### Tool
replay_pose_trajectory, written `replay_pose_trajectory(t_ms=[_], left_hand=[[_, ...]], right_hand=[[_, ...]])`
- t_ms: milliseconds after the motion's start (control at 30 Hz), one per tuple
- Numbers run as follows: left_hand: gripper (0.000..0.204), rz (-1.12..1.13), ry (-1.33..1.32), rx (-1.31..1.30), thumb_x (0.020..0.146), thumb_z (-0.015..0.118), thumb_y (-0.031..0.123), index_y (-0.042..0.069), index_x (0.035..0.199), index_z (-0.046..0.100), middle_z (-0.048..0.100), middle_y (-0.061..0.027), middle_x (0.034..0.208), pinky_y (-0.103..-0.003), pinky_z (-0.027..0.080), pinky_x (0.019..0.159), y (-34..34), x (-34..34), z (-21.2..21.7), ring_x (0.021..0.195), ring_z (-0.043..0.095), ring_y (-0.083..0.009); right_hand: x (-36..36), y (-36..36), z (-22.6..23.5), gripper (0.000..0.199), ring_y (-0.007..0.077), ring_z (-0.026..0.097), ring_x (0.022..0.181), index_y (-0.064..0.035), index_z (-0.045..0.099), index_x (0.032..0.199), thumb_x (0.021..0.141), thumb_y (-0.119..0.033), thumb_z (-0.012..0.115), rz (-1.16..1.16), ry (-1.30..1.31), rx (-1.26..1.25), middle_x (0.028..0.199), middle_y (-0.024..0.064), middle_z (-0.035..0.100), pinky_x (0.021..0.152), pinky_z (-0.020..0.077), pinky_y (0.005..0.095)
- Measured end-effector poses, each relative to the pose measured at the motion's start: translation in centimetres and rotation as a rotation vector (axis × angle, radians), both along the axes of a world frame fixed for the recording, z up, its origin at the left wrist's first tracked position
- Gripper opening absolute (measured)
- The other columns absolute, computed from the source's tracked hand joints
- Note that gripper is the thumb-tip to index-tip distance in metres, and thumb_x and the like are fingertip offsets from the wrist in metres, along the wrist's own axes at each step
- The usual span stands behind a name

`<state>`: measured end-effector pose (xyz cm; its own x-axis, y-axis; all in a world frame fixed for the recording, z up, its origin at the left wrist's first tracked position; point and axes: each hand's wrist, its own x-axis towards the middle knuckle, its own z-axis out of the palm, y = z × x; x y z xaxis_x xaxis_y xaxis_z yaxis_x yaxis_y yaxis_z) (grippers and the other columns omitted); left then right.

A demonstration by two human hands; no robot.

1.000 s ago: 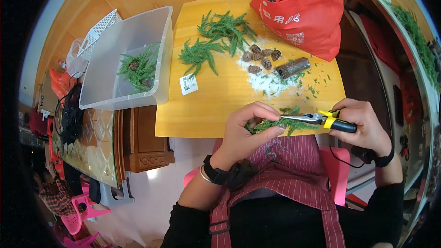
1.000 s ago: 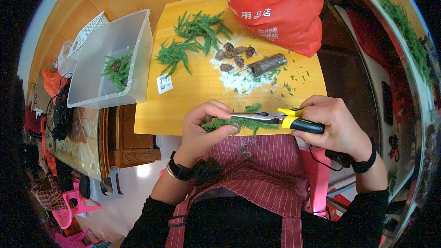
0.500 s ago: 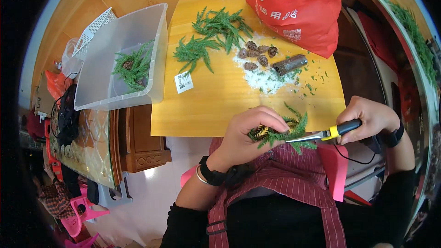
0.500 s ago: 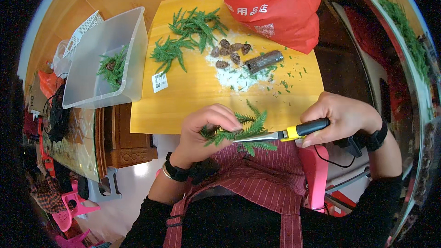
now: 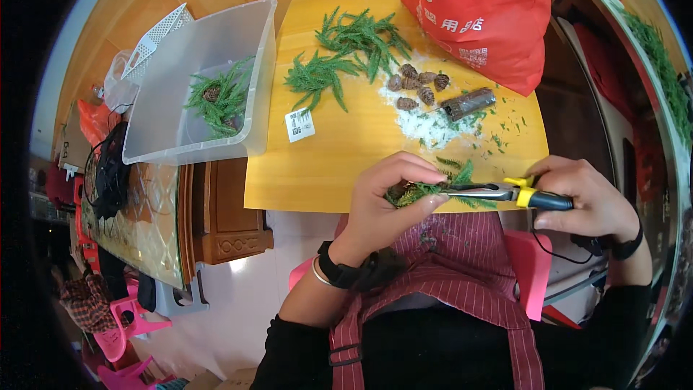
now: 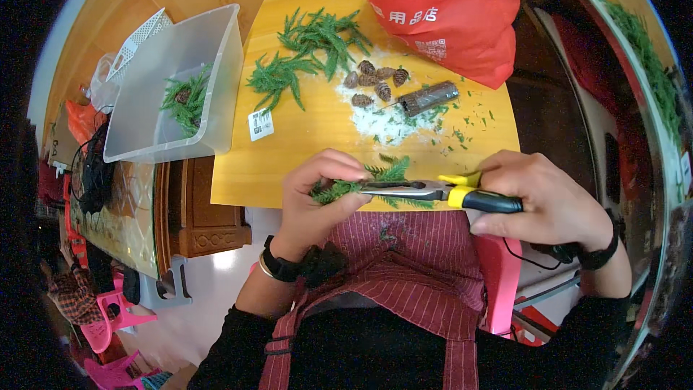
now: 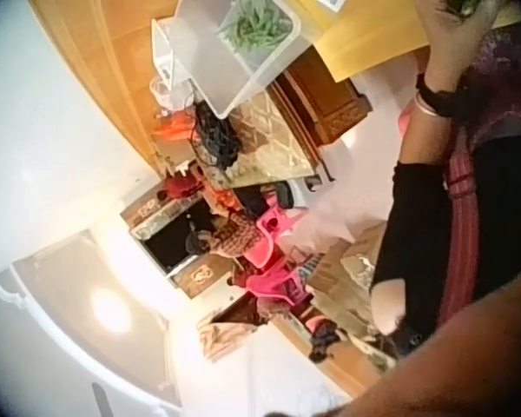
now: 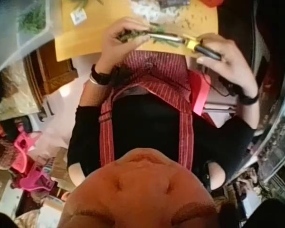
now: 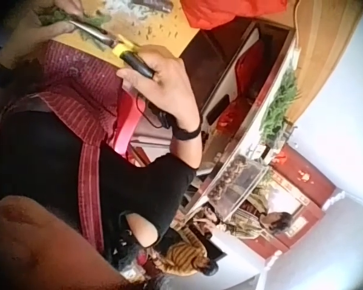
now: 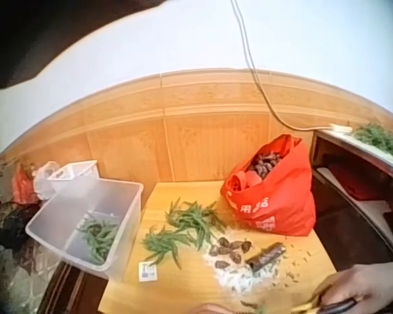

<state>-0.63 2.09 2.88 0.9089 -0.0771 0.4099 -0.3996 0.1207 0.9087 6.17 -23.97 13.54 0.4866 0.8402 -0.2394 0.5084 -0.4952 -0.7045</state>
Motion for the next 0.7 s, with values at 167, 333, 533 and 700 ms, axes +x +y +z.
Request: replay_pose_trajectory(t_ms=[167, 333, 533, 700], left_hand=[[0.022, -0.070, -0.060, -0.009, 0.067, 0.067, -0.006, 0.002, 0.087, 0.062, 0.060, -0.0101, 0.088, -0.027, 0.045, 0.072, -0.5, 0.2, 0.0, 0.082, 0.057, -0.0172], [0.021, -0.016, -0.034, 0.023, 0.068, 0.067, -0.003, 0.002, 0.088, 0.063, 0.062, -0.0084, 0.087, -0.025, 0.045, 0.072, 0.0, 0.3, -0.2, 0.082, 0.059, -0.0161], [0.020, -0.085, 0.073, -0.183, 0.070, 0.066, -0.004, 0.001, 0.089, 0.062, 0.060, -0.0080, 0.090, -0.024, 0.044, 0.072, -0.2, -0.1, -0.2, 0.083, 0.057, -0.0140], [0.019, -0.124, 0.073, -0.235, 0.071, 0.065, -0.005, 0.001, 0.089, 0.061, 0.059, -0.0087, 0.090, -0.025, 0.044, 0.073, -0.3, -0.2, -0.3, 0.083, 0.057, -0.0145]], right_hand=[[-0.8, -0.9, 0.2, 0.022, 0.0172, 0.060, 0.070, -0.0029, 0.066, 0.081, 0.081, -0.025, 0.063, -0.093, 0.519, -0.013, 0.075, 0.0074, 0.063, 0.064, 0.0446, 0.0277], [-0.9, -1.0, 1.5, 0.025, 0.0179, 0.059, 0.071, -0.0018, 0.067, 0.077, 0.079, -0.026, 0.063, -0.090, 0.271, -0.094, 0.073, 0.0064, 0.064, 0.068, 0.0444, 0.0269], [-2.3, 0.1, 0.6, 0.027, 0.0309, 0.057, 0.082, -0.0023, 0.057, 0.068, 0.068, -0.025, 0.072, -0.056, -0.514, 0.185, 0.074, 0.0117, 0.060, 0.076, 0.0439, 0.0381], [-2.5, 0.7, -1.2, 0.027, 0.0333, 0.054, 0.094, -0.0020, 0.057, 0.071, 0.065, -0.023, 0.073, -0.048, -0.688, 0.148, 0.083, 0.0115, 0.061, 0.080, 0.0435, 0.0407]])
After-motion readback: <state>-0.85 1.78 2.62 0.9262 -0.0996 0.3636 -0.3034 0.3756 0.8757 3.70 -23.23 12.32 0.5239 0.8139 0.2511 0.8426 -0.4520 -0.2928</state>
